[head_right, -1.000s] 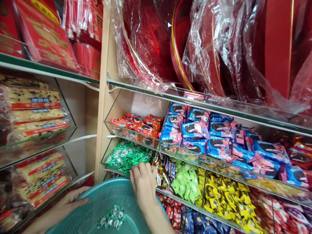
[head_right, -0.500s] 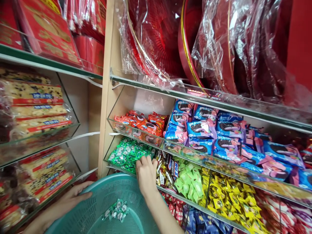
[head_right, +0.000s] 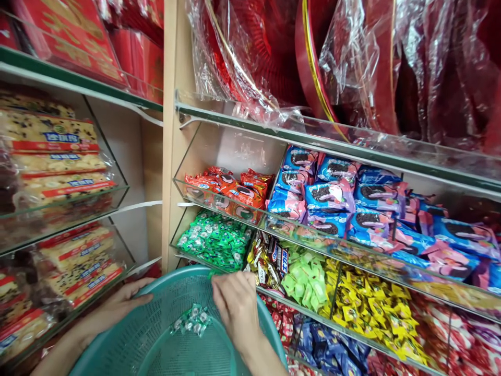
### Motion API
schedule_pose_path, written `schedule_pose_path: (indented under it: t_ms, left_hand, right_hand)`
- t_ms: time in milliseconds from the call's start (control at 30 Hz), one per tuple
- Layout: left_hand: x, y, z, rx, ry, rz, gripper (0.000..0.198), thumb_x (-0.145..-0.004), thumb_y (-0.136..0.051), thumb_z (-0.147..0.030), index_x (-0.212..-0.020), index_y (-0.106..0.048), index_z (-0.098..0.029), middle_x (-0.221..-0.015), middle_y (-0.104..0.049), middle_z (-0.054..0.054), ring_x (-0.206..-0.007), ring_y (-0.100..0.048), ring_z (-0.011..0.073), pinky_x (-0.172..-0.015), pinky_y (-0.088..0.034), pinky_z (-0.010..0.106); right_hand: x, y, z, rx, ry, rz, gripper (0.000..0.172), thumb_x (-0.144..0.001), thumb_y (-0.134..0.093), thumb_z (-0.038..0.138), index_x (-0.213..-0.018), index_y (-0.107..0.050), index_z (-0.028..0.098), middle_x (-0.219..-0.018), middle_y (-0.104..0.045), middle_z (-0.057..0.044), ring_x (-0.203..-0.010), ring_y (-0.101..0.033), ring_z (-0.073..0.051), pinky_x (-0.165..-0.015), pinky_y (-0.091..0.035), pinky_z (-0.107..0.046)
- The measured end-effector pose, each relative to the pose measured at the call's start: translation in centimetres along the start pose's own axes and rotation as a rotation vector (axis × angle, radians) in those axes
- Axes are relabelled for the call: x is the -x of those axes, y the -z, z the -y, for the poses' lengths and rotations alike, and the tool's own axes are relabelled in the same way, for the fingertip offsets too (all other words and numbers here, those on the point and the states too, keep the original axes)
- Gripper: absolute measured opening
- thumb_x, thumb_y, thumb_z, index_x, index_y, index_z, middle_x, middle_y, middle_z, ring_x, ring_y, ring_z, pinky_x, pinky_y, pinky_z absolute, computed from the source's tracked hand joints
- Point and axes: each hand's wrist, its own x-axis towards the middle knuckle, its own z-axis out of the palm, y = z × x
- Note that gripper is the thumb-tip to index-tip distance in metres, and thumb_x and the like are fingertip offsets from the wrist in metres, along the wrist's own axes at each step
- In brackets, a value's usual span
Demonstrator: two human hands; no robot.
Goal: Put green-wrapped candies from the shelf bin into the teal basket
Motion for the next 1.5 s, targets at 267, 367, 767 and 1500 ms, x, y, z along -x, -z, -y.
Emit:
schedule_pose_path:
  t_ms: [267,367,767,1500]
  left_hand:
    - [0.1,-0.2,-0.3,0.006,0.01,0.017,0.038,-0.081,-0.065,-0.038,-0.112,-0.057,-0.017,-0.102,-0.066,0.006,-0.088,-0.06,0.0232,-0.077,-0.047,0.031]
    - [0.1,-0.1,0.0,-0.003,0.005,0.017,0.04,-0.08,-0.066,-0.038,-0.112,-0.056,-0.016,-0.1,-0.066,0.006,-0.087,-0.06,0.0236,-0.076,-0.047,0.031]
    - [0.4,-0.5,-0.3,0.0,0.008,-0.013,0.043,-0.076,-0.069,-0.042,-0.111,-0.06,-0.019,-0.102,-0.067,0.005,-0.088,-0.06,0.0239,-0.078,-0.047,0.03]
    - [0.4,-0.3,0.0,-0.001,0.007,-0.023,0.039,-0.076,-0.069,-0.042,-0.106,-0.058,-0.019,-0.102,-0.066,0.004,-0.092,-0.059,0.0238,-0.08,-0.045,0.029]
  right_hand:
    - [5.9,-4.1,-2.5,-0.179,-0.093,0.316,0.016,-0.091,-0.048,0.023,-0.086,-0.064,0.024,-0.078,-0.069,0.001,-0.074,-0.058,-0.013,-0.073,-0.034,-0.029]
    - [6.4,-5.7,-3.5,-0.238,-0.224,0.411,0.012,-0.086,-0.055,0.025,-0.082,-0.066,0.023,-0.077,-0.07,0.001,-0.074,-0.059,-0.014,-0.075,-0.035,-0.028]
    - [7.6,-9.3,-4.2,-0.505,-0.564,0.416,0.018,-0.078,-0.056,0.027,-0.081,-0.073,0.019,-0.072,-0.069,-0.004,-0.07,-0.063,-0.018,-0.067,-0.043,-0.026]
    - [8.1,-9.2,-3.3,-0.126,-0.436,0.66,0.019,-0.078,-0.06,0.022,-0.096,-0.066,0.026,-0.083,-0.07,0.0,-0.084,-0.06,-0.019,-0.08,-0.035,-0.029]
